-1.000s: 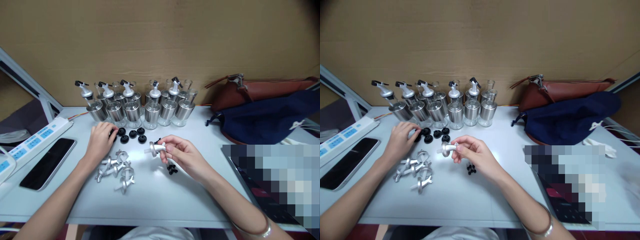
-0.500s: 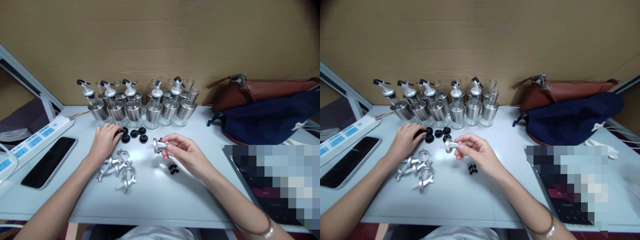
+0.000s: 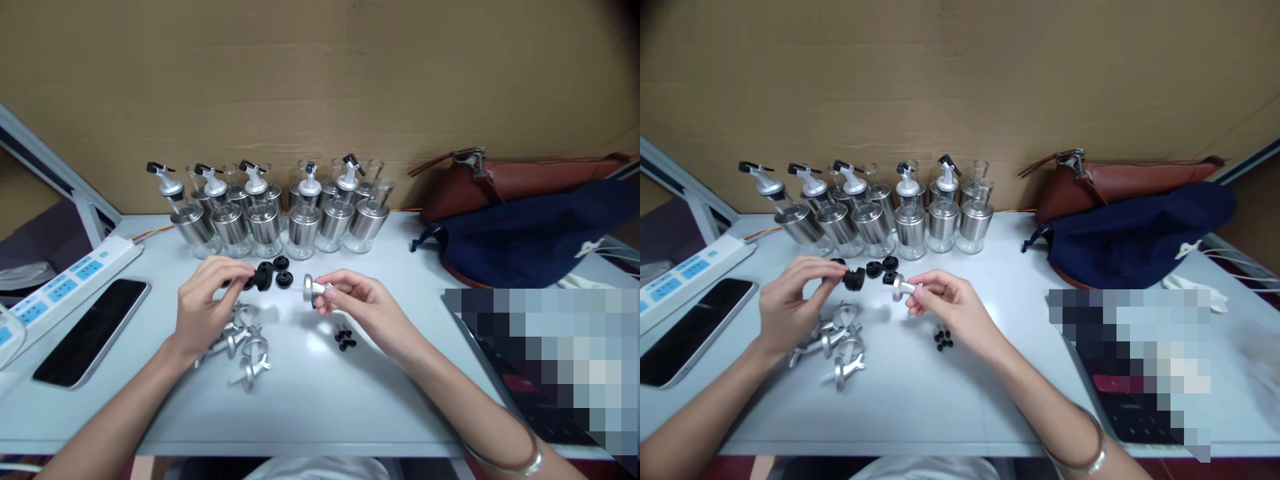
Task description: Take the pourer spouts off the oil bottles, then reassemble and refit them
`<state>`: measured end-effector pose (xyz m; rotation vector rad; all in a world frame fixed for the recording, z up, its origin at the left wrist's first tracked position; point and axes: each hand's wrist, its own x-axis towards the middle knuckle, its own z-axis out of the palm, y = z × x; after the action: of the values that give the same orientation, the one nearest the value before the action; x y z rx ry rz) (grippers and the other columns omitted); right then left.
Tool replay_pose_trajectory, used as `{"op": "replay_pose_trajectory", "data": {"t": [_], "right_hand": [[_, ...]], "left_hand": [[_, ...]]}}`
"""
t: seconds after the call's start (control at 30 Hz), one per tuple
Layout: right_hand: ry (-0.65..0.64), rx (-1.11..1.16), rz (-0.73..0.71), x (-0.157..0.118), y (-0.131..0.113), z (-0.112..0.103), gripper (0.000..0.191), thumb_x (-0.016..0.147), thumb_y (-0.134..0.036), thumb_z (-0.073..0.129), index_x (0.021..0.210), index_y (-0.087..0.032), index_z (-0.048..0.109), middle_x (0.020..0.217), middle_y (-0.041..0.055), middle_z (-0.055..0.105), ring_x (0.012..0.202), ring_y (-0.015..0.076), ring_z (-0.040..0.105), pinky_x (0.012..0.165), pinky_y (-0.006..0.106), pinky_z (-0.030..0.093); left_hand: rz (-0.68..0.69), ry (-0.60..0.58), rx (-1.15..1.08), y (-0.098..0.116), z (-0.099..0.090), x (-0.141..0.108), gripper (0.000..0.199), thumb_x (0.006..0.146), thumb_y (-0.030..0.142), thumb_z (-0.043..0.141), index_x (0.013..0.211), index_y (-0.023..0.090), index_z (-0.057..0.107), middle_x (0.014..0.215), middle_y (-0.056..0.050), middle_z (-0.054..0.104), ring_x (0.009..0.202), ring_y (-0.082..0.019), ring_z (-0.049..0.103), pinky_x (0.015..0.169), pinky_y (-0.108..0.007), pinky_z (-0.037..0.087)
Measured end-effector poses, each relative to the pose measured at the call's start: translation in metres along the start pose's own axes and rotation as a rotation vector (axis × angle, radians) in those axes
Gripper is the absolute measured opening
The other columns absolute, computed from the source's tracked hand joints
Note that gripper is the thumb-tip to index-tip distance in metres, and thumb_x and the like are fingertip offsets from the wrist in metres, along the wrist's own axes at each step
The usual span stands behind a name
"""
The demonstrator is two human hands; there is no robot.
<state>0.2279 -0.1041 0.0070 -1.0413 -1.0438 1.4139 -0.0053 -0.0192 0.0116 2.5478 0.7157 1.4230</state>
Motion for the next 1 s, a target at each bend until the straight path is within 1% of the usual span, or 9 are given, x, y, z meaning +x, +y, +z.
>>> {"op": "replay_pose_trajectory", "data": {"t": [0.13, 0.23, 0.37, 0.5, 0.6, 0.67, 0.73, 0.83, 1.0], "right_hand": [[-0.093, 0.030, 0.042, -0.002, 0.001, 0.005, 0.025, 0.080, -0.038, 0.072, 0.091, -0.016, 0.065, 0.075, 0.0019, 0.069, 0.067, 0.0124, 0.064, 0.069, 0.028, 0.052], [-0.150, 0.049, 0.068, -0.003, 0.002, 0.006, 0.025, 0.081, -0.038, 0.072, 0.090, -0.016, 0.063, 0.074, 0.0017, 0.070, 0.067, 0.0117, 0.065, 0.069, 0.027, 0.052], [-0.140, 0.059, 0.050, -0.004, 0.001, 0.006, 0.026, 0.080, -0.039, 0.074, 0.088, -0.016, 0.062, 0.070, 0.0001, 0.068, 0.065, 0.0112, 0.065, 0.068, 0.026, 0.052], [-0.102, 0.017, 0.028, -0.007, -0.001, 0.008, 0.023, 0.076, -0.033, 0.077, 0.085, -0.018, 0.062, 0.075, 0.0008, 0.069, 0.068, 0.0120, 0.066, 0.069, 0.026, 0.052], [-0.053, -0.065, 0.012, -0.009, -0.003, 0.011, 0.019, 0.073, -0.027, 0.077, 0.082, -0.018, 0.063, 0.076, 0.0004, 0.068, 0.069, 0.0120, 0.064, 0.066, 0.024, 0.050], [-0.031, -0.112, -0.011, -0.010, -0.003, 0.012, 0.016, 0.072, -0.026, 0.076, 0.079, -0.017, 0.064, 0.075, 0.0000, 0.067, 0.069, 0.0119, 0.063, 0.065, 0.024, 0.049], [-0.025, -0.140, -0.016, -0.011, -0.003, 0.013, 0.015, 0.071, -0.025, 0.076, 0.077, -0.017, 0.064, 0.076, 0.0002, 0.067, 0.067, 0.0115, 0.062, 0.064, 0.024, 0.048], [-0.039, -0.151, 0.021, -0.012, -0.002, 0.014, 0.017, 0.070, -0.026, 0.076, 0.075, -0.017, 0.063, 0.072, 0.0002, 0.068, 0.063, 0.0110, 0.062, 0.061, 0.023, 0.047], [-0.099, -0.057, 0.101, -0.013, -0.001, 0.014, 0.020, 0.072, -0.028, 0.076, 0.074, -0.016, 0.061, 0.065, 0.0006, 0.070, 0.061, 0.0111, 0.066, 0.061, 0.022, 0.050]], "left_hand": [[0.033, -0.066, -0.138, 0.023, 0.001, -0.006, 0.024, 0.081, -0.005, 0.059, 0.092, 0.016, 0.063, 0.088, -0.005, 0.071, 0.081, -0.013, 0.067, 0.071, -0.023, 0.053], [0.051, -0.108, -0.168, 0.031, 0.003, -0.010, 0.025, 0.081, -0.006, 0.056, 0.093, 0.014, 0.063, 0.089, -0.006, 0.071, 0.081, -0.012, 0.068, 0.068, -0.018, 0.054], [0.056, -0.129, -0.245, 0.033, 0.005, -0.012, 0.025, 0.080, -0.001, 0.060, 0.101, 0.013, 0.061, 0.094, -0.009, 0.069, 0.086, -0.015, 0.068, 0.077, -0.022, 0.056], [-0.061, -0.159, -0.343, 0.032, 0.007, -0.012, 0.029, 0.079, 0.006, 0.067, 0.105, 0.016, 0.061, 0.096, -0.008, 0.068, 0.090, -0.016, 0.066, 0.080, -0.025, 0.056], [-0.204, -0.174, -0.421, 0.034, 0.008, -0.012, 0.021, 0.081, 0.007, 0.066, 0.099, 0.017, 0.063, 0.090, -0.006, 0.067, 0.086, -0.015, 0.066, 0.074, -0.021, 0.057], [-0.250, -0.181, -0.462, 0.035, 0.008, -0.011, 0.018, 0.080, 0.008, 0.067, 0.095, 0.017, 0.065, 0.088, -0.006, 0.067, 0.082, -0.015, 0.067, 0.070, -0.020, 0.057], [-0.231, -0.169, -0.470, 0.035, 0.008, -0.010, 0.016, 0.080, 0.008, 0.068, 0.093, 0.017, 0.066, 0.088, -0.006, 0.067, 0.080, -0.015, 0.067, 0.069, -0.021, 0.057], [-0.129, -0.150, -0.437, 0.035, 0.008, -0.010, 0.013, 0.080, 0.007, 0.067, 0.089, 0.016, 0.067, 0.086, -0.006, 0.069, 0.078, -0.014, 0.068, 0.067, -0.022, 0.057], [-0.012, -0.158, -0.383, 0.033, 0.008, -0.010, 0.009, 0.084, 0.008, 0.064, 0.089, 0.015, 0.068, 0.087, -0.008, 0.070, 0.075, -0.013, 0.070, 0.062, -0.018, 0.057]]}}
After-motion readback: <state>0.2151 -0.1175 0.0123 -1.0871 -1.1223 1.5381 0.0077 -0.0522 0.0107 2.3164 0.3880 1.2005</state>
